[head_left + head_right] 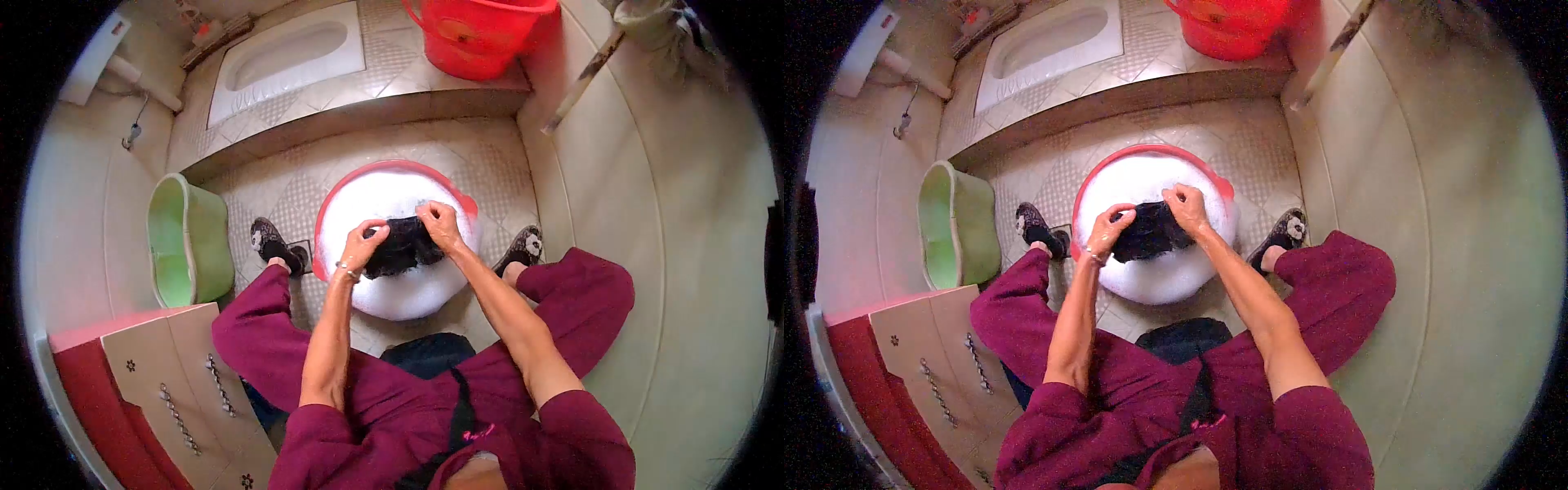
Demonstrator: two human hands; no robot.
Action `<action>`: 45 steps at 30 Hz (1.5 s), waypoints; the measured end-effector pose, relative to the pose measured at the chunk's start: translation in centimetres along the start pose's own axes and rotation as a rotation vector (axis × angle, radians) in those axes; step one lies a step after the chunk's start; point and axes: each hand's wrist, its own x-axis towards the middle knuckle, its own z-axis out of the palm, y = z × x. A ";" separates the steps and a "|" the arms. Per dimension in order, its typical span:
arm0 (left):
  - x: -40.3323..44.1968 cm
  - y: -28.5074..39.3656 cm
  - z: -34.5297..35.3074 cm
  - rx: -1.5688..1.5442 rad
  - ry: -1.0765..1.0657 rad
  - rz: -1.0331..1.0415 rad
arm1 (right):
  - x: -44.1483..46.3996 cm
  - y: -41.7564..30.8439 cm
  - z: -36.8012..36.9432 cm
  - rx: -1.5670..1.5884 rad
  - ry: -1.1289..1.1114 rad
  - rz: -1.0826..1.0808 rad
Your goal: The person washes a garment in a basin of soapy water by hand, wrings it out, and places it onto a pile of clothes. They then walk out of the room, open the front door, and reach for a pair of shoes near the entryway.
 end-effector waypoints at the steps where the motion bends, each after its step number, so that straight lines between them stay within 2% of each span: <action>1: -0.5 1.4 -0.4 0.013 -0.062 0.009 | -0.2 -1.4 -0.2 0.057 -0.026 0.002; 3: -1.3 4.5 -0.9 0.087 -0.208 -0.043 | 0.0 -2.9 -0.5 0.091 -0.068 -0.050; 4: -1.6 5.4 -0.7 0.091 -0.215 -0.045 | -0.1 -4.1 -0.4 0.092 -0.060 -0.047; 6: -1.7 6.4 -0.2 0.325 -0.344 0.082 | -0.2 -6.4 -0.1 0.193 -0.107 -0.047; 7: -1.4 6.3 0.3 0.330 -0.394 0.196 | -0.1 -7.3 -0.2 0.190 -0.156 -0.079; 10: -1.5 7.5 1.4 0.428 -0.393 0.097 | -0.1 -8.5 -0.3 0.349 -0.179 -0.054; 11: -1.0 7.0 1.2 0.374 -0.301 0.106 | 0.1 -8.0 -0.5 0.450 -0.200 -0.049; 12: -2.0 8.5 1.4 0.198 -0.247 0.018 | 0.2 -7.1 -0.6 0.449 -0.186 -0.052; 14: -1.4 7.6 1.1 0.074 -0.173 -0.023 | 0.1 -4.4 -0.5 0.359 -0.059 -0.044; 15: -1.4 7.4 1.2 0.107 -0.128 -0.034 | -0.7 -2.6 -0.3 0.338 -0.021 -0.054; 16: -1.6 7.6 1.3 0.119 -0.134 -0.030 | -2.0 -1.6 -0.5 0.144 0.003 -0.081; 18: -2.2 7.7 1.7 -0.297 -0.077 -0.138 | -5.3 0.7 0.7 0.143 -0.185 0.064; 19: -2.4 7.7 1.8 -0.380 -0.095 -0.138 | -6.6 1.6 1.6 0.150 -0.170 0.069; 21: -3.6 8.9 2.0 -0.411 -0.130 -0.146 | -7.9 2.2 3.3 -0.339 -0.014 -0.142; 22: -4.4 9.4 2.0 -0.456 -0.152 -0.150 | -7.8 2.2 3.6 -0.331 -0.005 -0.134; 24: -5.3 9.7 1.3 -0.451 -0.174 -0.162 | -7.0 2.6 4.0 -0.292 0.051 0.033; 25: -5.7 10.0 1.0 -0.514 -0.197 -0.147 | -6.3 3.3 4.4 -0.312 0.126 -0.067; 26: -6.1 10.3 0.6 -0.580 -0.217 -0.136 | -5.8 3.8 4.2 -0.305 0.132 -0.066; 28: -6.7 10.4 -1.0 -0.578 -0.243 -0.134 | -4.7 4.0 2.5 -0.158 -0.006 -0.008; 31: -5.6 8.7 -3.3 -0.453 -0.250 -0.091 | -1.5 3.4 -0.7 0.035 -0.003 -0.010; 32: -5.2 7.8 -4.0 -0.342 -0.153 -0.101 | -0.4 2.6 -1.9 0.040 -0.004 -0.040; 33: -5.1 7.2 -4.3 -0.231 -0.055 -0.113 | 0.5 2.6 -2.5 0.088 -0.102 0.019; 34: -5.5 7.5 -3.6 -0.097 0.066 -0.189 | 1.3 2.3 -3.0 0.138 -0.199 0.077; 36: -3.6 2.2 -5.4 0.350 0.027 0.135 | 2.3 1.8 -3.4 0.041 -0.260 0.012; 38: -3.5 0.6 -5.8 0.772 -0.067 0.120 | 3.0 2.1 -3.7 0.114 -0.413 0.152; 39: -3.1 -0.1 -6.3 0.783 -0.144 -0.010 | 3.4 0.6 -4.5 0.100 -0.533 0.229; 40: -2.9 0.7 -6.1 0.793 -0.222 -0.138 | 3.7 -0.2 -4.9 0.098 -0.542 0.231; 42: -3.6 2.3 -6.2 0.712 -0.254 -0.164 | 4.2 -0.8 -5.6 0.279 -0.659 0.565; 43: -3.5 2.8 -6.1 0.501 -0.249 -0.188 | 5.4 0.6 -5.7 0.356 -0.776 0.419; 44: -3.1 3.0 -6.2 0.292 -0.239 -0.212 | 5.8 2.0 -5.8 0.353 -0.784 0.423; 45: -2.1 2.9 -6.5 0.246 -0.196 -0.207 | 6.3 1.8 -5.9 0.346 -0.703 0.362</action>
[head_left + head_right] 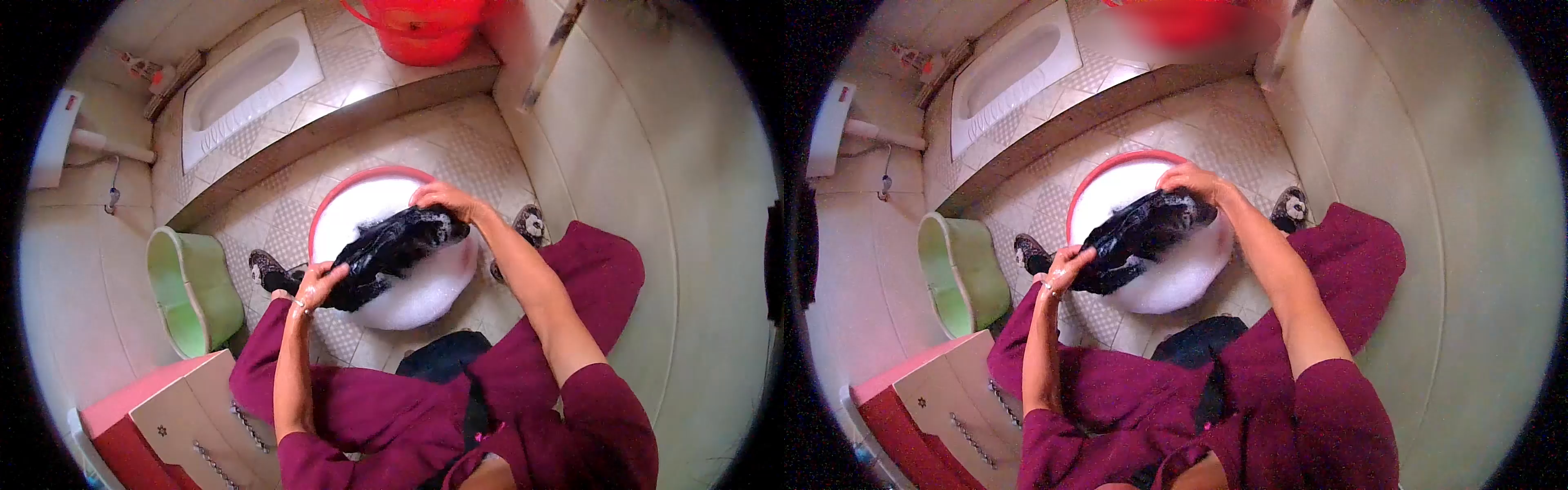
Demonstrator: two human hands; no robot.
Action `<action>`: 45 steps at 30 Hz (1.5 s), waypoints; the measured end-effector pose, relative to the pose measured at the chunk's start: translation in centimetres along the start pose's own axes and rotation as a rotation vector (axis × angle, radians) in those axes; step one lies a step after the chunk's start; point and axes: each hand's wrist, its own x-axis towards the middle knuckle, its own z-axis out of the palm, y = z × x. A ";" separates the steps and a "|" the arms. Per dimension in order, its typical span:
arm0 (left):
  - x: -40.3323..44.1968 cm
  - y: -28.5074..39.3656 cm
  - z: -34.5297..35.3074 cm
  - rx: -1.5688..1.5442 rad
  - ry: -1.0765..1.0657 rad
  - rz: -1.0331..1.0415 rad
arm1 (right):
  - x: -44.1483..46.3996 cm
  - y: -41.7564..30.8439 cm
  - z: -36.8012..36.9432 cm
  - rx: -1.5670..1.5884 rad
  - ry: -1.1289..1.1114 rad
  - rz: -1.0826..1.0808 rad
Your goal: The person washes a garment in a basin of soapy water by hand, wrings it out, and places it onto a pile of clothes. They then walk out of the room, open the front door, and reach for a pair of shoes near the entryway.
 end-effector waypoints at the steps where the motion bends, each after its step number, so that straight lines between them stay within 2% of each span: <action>1: 2.0 -1.4 -1.4 0.225 0.093 0.016 | 0.2 -0.5 -0.2 -0.015 0.073 -0.070; 2: 3.8 -3.1 -1.8 0.207 0.155 0.049 | 0.2 -1.0 -0.4 0.066 0.076 0.102; 3: 5.4 -4.1 -1.9 0.187 0.214 0.084 | 0.7 -0.9 -0.6 0.064 0.075 0.109; 4: 6.8 -4.6 -1.9 0.181 0.211 0.085 | 1.4 -0.4 -0.9 -0.103 0.066 0.095; 5: 8.5 -5.2 -1.6 -0.075 0.190 0.051 | 2.2 0.2 -1.4 -0.270 0.058 0.080; 6: 9.9 -5.4 -1.2 -0.333 0.166 0.010 | 3.1 1.1 -1.5 -0.408 0.166 0.011; 7: 11.1 -5.0 -0.7 -0.340 0.162 0.003 | 3.7 1.9 -1.1 -0.409 0.164 0.021; 9: 13.6 -4.4 -0.1 -0.510 0.266 -0.014 | 4.8 3.9 -0.2 -0.718 0.531 -0.339; 10: 14.8 -4.4 0.0 -0.513 0.249 -0.002 | 5.2 3.9 0.3 -0.922 0.474 -0.405; 11: 15.7 -4.6 0.5 -0.516 0.244 -0.016 | 4.6 4.3 1.6 -1.077 0.460 -0.302; 13: 17.0 -4.1 1.9 -0.225 0.362 0.098 | 5.2 8.0 3.4 -1.265 0.554 -0.200; 14: 18.2 -5.2 2.3 -0.136 0.384 0.122 | 5.5 9.4 3.5 -1.263 0.548 -0.189; 15: 19.4 -6.3 3.4 0.027 0.558 0.260 | 5.7 10.0 3.5 -1.036 0.473 0.032; 16: 20.2 -7.8 4.0 0.145 0.584 0.229 | 6.0 10.8 3.5 -0.829 0.437 0.259; 17: 20.9 -9.1 4.4 0.264 0.607 0.200 | 6.3 11.8 3.2 -0.728 0.425 0.372; 18: 21.5 -9.7 4.7 0.410 0.504 -0.093 | 6.9 13.2 2.7 -0.711 0.401 0.396; 19: 22.0 -9.7 5.1 0.570 0.362 -0.253 | 7.4 14.5 2.1 -0.710 0.377 0.410; 21: 21.7 -10.4 5.5 0.487 0.293 -0.118 | 8.2 15.2 1.5 -0.696 0.356 0.415; 22: 21.4 -10.7 5.4 0.487 0.293 -0.119 | 8.6 14.7 1.3 -0.678 0.357 0.400; 25: 19.9 -10.7 4.4 0.050 0.398 0.095 | 8.2 9.8 2.0 -0.515 0.343 0.172; 26: 17.9 -7.7 4.7 -0.574 0.423 -0.091 | 7.6 7.7 2.7 -0.430 0.315 0.041; 27: 17.4 -7.6 4.6 -0.568 0.422 -0.085 | 7.1 6.7 3.5 -0.395 0.248 -0.156; 28: 17.0 -7.4 4.4 -0.787 0.257 -0.006 | 6.3 4.8 5.2 -0.370 0.222 -0.267; 29: 16.7 -7.2 4.3 -1.000 0.081 0.071 | 5.8 3.4 6.9 -0.411 0.192 -0.292; 30: 16.7 -7.7 4.6 -0.914 -0.015 0.147 | 5.5 2.9 8.6 -0.460 0.206 -0.372; 31: 18.2 -11.2 5.9 -0.963 0.065 0.211 | 4.7 1.7 10.0 -0.614 0.250 -0.561; 32: 17.7 -10.0 6.4 -0.951 0.056 0.219 | 4.1 1.3 11.4 -0.671 0.290 -0.623; 33: 16.7 -8.1 6.9 -1.158 -0.040 0.169 | 3.6 1.0 12.4 -0.727 0.330 -0.683; 34: 15.6 -6.2 7.5 -1.362 -0.137 0.112 | 3.2 0.7 12.6 -0.726 0.342 -0.691; 35: 14.6 -4.5 8.6 -1.351 -0.143 0.112 | 2.9 0.6 12.7 -0.787 0.442 -0.678; 36: 13.7 -2.6 9.8 -1.189 0.048 0.159 | 2.9 0.5 12.7 -0.846 0.541 -0.665; 37: 12.8 -1.2 10.7 -1.020 0.239 0.204 | 5.0 4.2 11.9 -0.923 0.688 -0.491; 38: 12.0 -0.7 11.2 -0.846 0.426 0.245 | 6.5 5.1 10.4 -0.713 0.810 -0.427; 39: 12.8 -3.3 11.2 -0.788 0.367 0.065 | 6.4 3.7 8.8 -0.649 0.803 -0.094; 41: 11.7 -0.4 12.2 -0.885 0.399 0.069 | 5.0 2.4 9.2 -0.479 0.884 -0.096; 43: 12.8 -2.3 11.4 -0.878 0.299 0.022 | 2.6 1.7 10.8 -0.481 0.717 -0.224; 44: 21.7 -14.7 10.6 -1.061 0.022 0.218 | 1.8 2.4 12.2 -0.520 0.694 -0.358; 45: 17.3 -8.6 8.9 -1.335 -0.775 0.374 | 0.2 0.7 12.9 -0.546 0.621 -0.257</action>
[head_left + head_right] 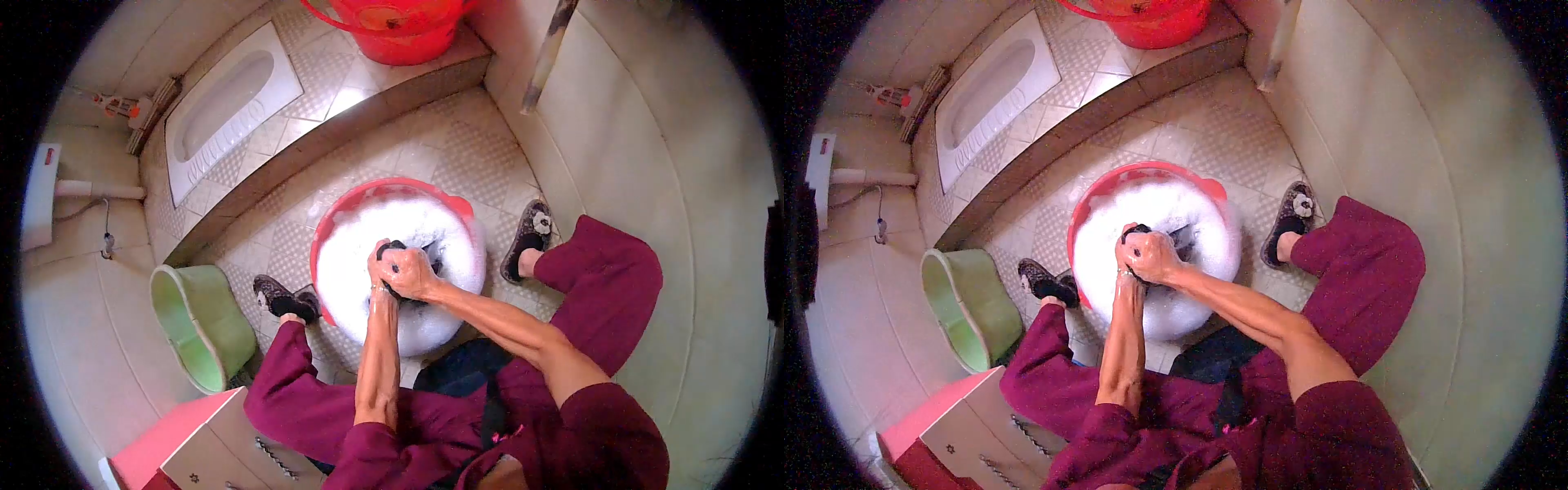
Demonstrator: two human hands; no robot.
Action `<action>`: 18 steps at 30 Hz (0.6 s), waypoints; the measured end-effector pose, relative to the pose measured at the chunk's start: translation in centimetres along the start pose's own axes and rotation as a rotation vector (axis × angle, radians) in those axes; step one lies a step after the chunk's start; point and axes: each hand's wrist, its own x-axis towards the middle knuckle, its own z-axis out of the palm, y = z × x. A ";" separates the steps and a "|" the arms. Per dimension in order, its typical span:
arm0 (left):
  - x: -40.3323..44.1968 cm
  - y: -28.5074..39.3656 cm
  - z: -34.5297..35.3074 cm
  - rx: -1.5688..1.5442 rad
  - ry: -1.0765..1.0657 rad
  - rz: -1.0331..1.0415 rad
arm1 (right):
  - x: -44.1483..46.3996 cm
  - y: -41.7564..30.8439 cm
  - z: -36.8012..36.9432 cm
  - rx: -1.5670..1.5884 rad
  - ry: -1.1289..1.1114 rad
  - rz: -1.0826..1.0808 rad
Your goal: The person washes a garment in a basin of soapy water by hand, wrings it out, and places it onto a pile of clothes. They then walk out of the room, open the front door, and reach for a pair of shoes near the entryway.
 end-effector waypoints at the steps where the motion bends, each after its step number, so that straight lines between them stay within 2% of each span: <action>1: -0.5 -0.8 0.7 0.322 0.367 0.070 | 0.2 0.6 0.3 0.010 0.081 0.029; 2: -1.0 -1.9 1.5 0.647 0.734 0.137 | 0.8 1.3 0.6 0.020 0.162 0.060; 4: 0.0 -3.2 8.7 0.580 0.995 0.076 | 2.9 4.9 0.7 0.097 0.214 0.200; 6: 0.6 -2.9 12.8 0.548 0.896 -0.061 | 3.2 5.9 -0.3 0.374 0.038 0.231; 7: 0.4 -2.6 12.2 0.564 0.862 -0.018 | 2.8 5.6 -0.7 0.561 -0.043 0.249; 8: 0.4 -2.6 12.6 0.470 0.925 0.039 | 2.2 5.5 -1.6 0.549 -0.049 0.250; 10: 0.6 -0.8 12.4 0.304 0.910 0.027 | 1.6 4.4 -3.5 0.691 -0.303 0.148; 11: 0.4 0.1 12.8 0.243 0.892 -0.020 | 1.5 3.6 -3.6 0.470 -0.277 -0.044; 12: -0.1 0.7 11.3 0.168 0.765 -0.016 | 1.5 3.8 -3.3 0.361 -0.332 -0.087; 14: -0.8 0.9 9.7 0.259 0.795 0.048 | 2.0 5.1 -2.3 0.301 -0.181 -0.045; 15: -1.1 1.0 9.2 0.261 0.797 0.048 | 2.4 4.5 -2.6 0.367 -0.065 0.028; 18: -1.8 1.8 5.9 0.296 0.805 0.065 | 1.0 1.1 -1.3 0.287 -0.002 -0.076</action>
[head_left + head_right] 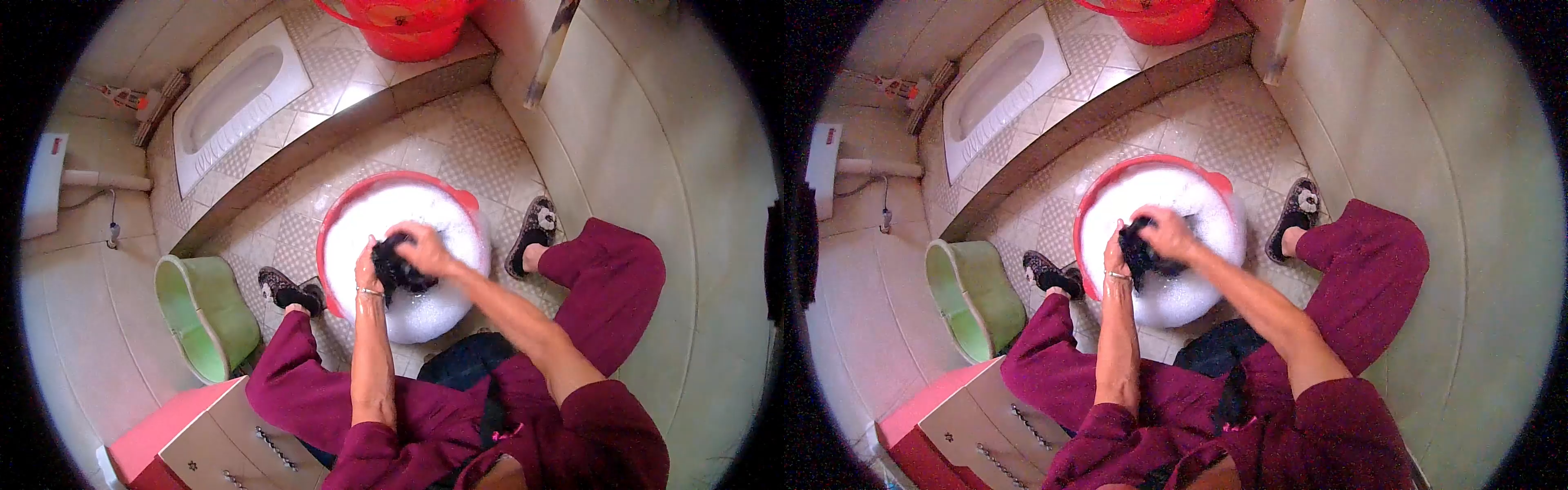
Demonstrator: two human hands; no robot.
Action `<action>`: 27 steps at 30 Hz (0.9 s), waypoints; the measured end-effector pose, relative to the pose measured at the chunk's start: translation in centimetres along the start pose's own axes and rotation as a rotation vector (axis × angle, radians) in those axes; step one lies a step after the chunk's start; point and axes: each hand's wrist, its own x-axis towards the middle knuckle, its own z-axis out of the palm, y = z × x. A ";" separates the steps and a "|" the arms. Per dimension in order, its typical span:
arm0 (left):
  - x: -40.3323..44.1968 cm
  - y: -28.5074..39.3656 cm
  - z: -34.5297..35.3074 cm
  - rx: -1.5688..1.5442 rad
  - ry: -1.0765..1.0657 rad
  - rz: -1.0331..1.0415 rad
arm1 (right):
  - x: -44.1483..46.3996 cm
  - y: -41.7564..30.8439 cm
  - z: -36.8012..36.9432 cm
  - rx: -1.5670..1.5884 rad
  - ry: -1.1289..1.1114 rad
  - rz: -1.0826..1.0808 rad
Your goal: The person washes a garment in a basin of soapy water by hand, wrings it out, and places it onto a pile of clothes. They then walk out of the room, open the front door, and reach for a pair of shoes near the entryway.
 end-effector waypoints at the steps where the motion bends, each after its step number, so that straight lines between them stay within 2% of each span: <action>1: 2.2 -0.9 -2.8 -0.181 -0.341 0.020 | -0.8 -2.2 1.1 -0.032 -0.060 -0.072; 2: 1.6 -1.1 -2.0 -0.240 -0.463 0.028 | -1.8 -4.0 2.5 -0.067 -0.121 -0.145; 3: 1.1 -1.2 -1.1 -0.297 -0.585 0.029 | -2.6 -3.0 3.9 -0.357 -0.070 -0.294; 4: 0.4 -1.5 0.2 -0.300 -0.582 0.027 | -2.2 -2.2 3.9 -0.357 -0.072 -0.290; 6: -0.8 -2.4 2.4 0.332 0.242 0.420 | -0.1 -0.1 3.2 -0.324 0.023 0.058; 7: -2.3 -2.5 4.7 0.386 0.304 0.340 | 1.6 1.8 2.4 -0.347 0.054 0.191; 8: -3.2 -2.6 6.4 0.303 0.286 0.282 | 2.3 1.0 1.1 -0.422 -0.038 0.398; 10: -1.7 -3.4 4.9 0.355 0.253 0.323 | 1.2 0.2 1.8 -0.394 0.090 0.086; 11: -1.0 -3.9 4.0 0.338 0.215 0.324 | 0.0 -0.6 1.9 -0.470 0.048 -0.034; 13: -0.2 -3.5 3.7 0.088 -0.056 0.326 | -1.4 -2.0 2.5 -0.396 -0.044 -0.104; 14: -0.2 -3.6 3.5 0.013 -0.115 0.323 | -1.5 -2.2 2.5 -0.394 -0.080 -0.145; 15: -0.6 -3.8 3.0 0.041 -0.026 0.313 | -0.8 -1.0 2.4 -0.405 -0.039 -0.112; 16: -1.5 -4.3 2.4 0.175 0.229 0.251 | 0.2 0.8 2.4 -0.411 0.000 -0.074; 17: -2.5 -3.4 4.0 0.150 0.278 0.123 | 1.2 2.7 2.0 -0.325 0.004 0.122; 18: -4.3 -2.1 6.3 0.228 0.256 0.075 | 2.1 3.1 0.6 -0.341 -0.006 0.169; 20: -4.2 -0.9 5.6 0.492 0.027 0.188 | 2.6 2.5 -1.4 -0.317 -0.151 0.122; 22: -5.0 1.0 6.8 0.576 -0.065 0.164 | 2.7 0.1 -3.1 -0.264 -0.182 0.091; 24: -6.3 3.0 8.0 0.956 -0.210 0.360 | 3.5 -1.4 -3.9 -0.196 -0.204 0.049; 26: -7.1 3.8 8.6 1.120 -0.303 0.288 | 4.0 -2.2 -3.4 -0.150 -0.307 -0.055; 27: -7.2 3.9 8.7 1.309 -0.257 0.413 | 4.2 -3.1 -3.6 -0.181 -0.369 0.020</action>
